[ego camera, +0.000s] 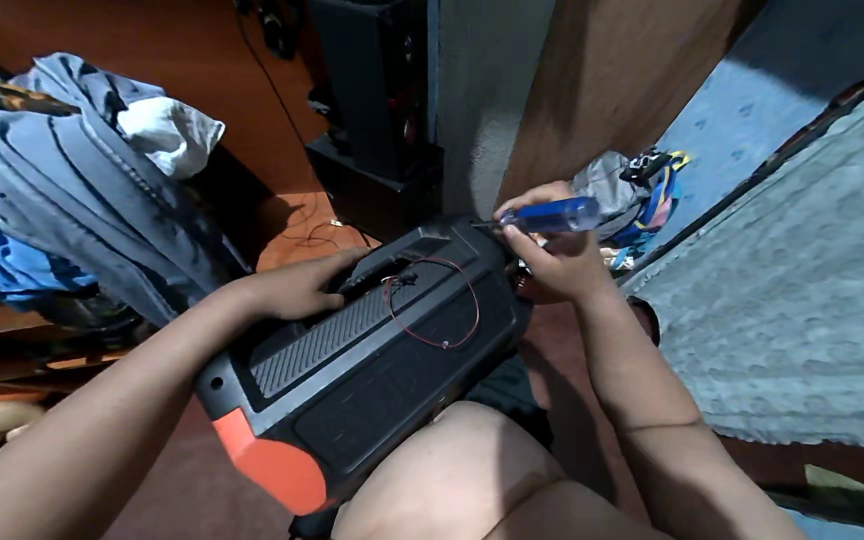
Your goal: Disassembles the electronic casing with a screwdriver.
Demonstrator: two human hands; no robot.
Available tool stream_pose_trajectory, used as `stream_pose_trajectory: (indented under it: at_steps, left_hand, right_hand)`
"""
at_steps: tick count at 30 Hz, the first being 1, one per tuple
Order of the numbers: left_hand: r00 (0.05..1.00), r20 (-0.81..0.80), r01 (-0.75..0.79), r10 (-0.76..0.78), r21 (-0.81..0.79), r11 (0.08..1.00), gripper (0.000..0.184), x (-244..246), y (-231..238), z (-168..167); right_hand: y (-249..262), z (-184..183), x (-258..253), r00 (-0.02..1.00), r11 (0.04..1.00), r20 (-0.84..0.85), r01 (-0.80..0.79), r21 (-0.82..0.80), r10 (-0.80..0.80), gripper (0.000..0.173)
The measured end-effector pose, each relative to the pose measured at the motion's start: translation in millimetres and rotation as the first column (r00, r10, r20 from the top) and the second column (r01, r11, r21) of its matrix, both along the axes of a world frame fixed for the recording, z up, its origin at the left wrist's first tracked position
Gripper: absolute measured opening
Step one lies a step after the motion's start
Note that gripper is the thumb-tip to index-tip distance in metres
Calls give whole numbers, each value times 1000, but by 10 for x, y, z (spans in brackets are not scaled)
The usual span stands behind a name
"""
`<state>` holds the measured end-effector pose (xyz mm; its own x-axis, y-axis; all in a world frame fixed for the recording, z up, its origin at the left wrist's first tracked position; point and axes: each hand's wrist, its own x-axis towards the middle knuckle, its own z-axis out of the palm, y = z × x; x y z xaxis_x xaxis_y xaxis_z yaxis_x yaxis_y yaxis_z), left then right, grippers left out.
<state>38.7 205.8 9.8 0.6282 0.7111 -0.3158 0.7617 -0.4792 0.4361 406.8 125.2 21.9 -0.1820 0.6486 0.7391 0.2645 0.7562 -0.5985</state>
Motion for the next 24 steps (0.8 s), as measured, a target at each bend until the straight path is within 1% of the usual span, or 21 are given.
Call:
stream_pose_trajectory:
  at_steps: [2, 3, 4, 6, 7, 9, 10, 12, 14, 17, 19, 21, 22, 23, 24]
  left_hand:
    - [1000, -22, 8, -7, 26, 1000, 88, 20, -20, 11]
    - [1000, -27, 11, -10, 35, 999, 88, 26, -31, 19]
    - [1000, -24, 13, -12, 42, 999, 88, 33, -43, 31]
    - [999, -30, 10, -9, 40, 999, 89, 36, -50, 42]
    - [999, -31, 13, -12, 34, 999, 89, 32, -46, 37]
    - [999, -32, 15, -14, 29, 999, 89, 20, -38, 26]
    - [999, -29, 17, -16, 32, 999, 89, 15, -33, 14]
    - [999, -34, 24, -22, 42, 999, 89, 8, -24, -9]
    - [999, -35, 31, -29, 52, 998, 88, 17, -27, -4]
    - [999, -48, 25, -22, 50, 998, 87, 46, -76, 51]
    - [998, -48, 31, -28, 64, 997, 88, 53, -87, 61]
    - [998, -47, 40, -36, 80, 996, 89, 57, -82, 48]
    - [998, -51, 39, -35, 82, 996, 89, 65, -90, 56]
    - [998, -55, 36, -32, 80, 996, 90, 71, -96, 66]
    - [998, -59, 33, -29, 75, 997, 90, 71, -97, 72]
  right_hand:
    - [172, -51, 97, 988, 981, 107, -89, -173, 109, 27]
    - [225, -57, 125, 980, 970, 155, -86, -229, 124, 29]
    - [246, -53, 130, 977, 966, 184, -61, -250, 109, 33]
    - [205, -22, 88, 981, 976, 196, 43, -213, 0, 47]
    - [168, -1, 54, 981, 980, 180, 99, -173, -68, 48]
    - [112, 30, -12, 975, 975, 140, 188, -117, -171, 35]
    - [109, 29, -26, 974, 974, 135, 198, -107, -183, 31]
    - [148, 12, -11, 981, 985, 132, 151, -84, -139, 27]
    - [211, 46, 74, 982, 998, 188, 31, -59, -19, 25]
    - [294, 200, 249, 922, 972, 309, -212, -99, 233, 20]
    - [338, 281, 288, 874, 940, 348, -311, -140, 341, 16]
    - [353, 293, 246, 873, 928, 319, -330, -174, 370, 14]
    - [345, 270, 209, 895, 939, 293, -296, -178, 337, 15]
    - [321, 238, 172, 926, 962, 275, -219, -164, 258, 21]
    - [283, 210, 144, 948, 982, 276, -117, -150, 156, 31]
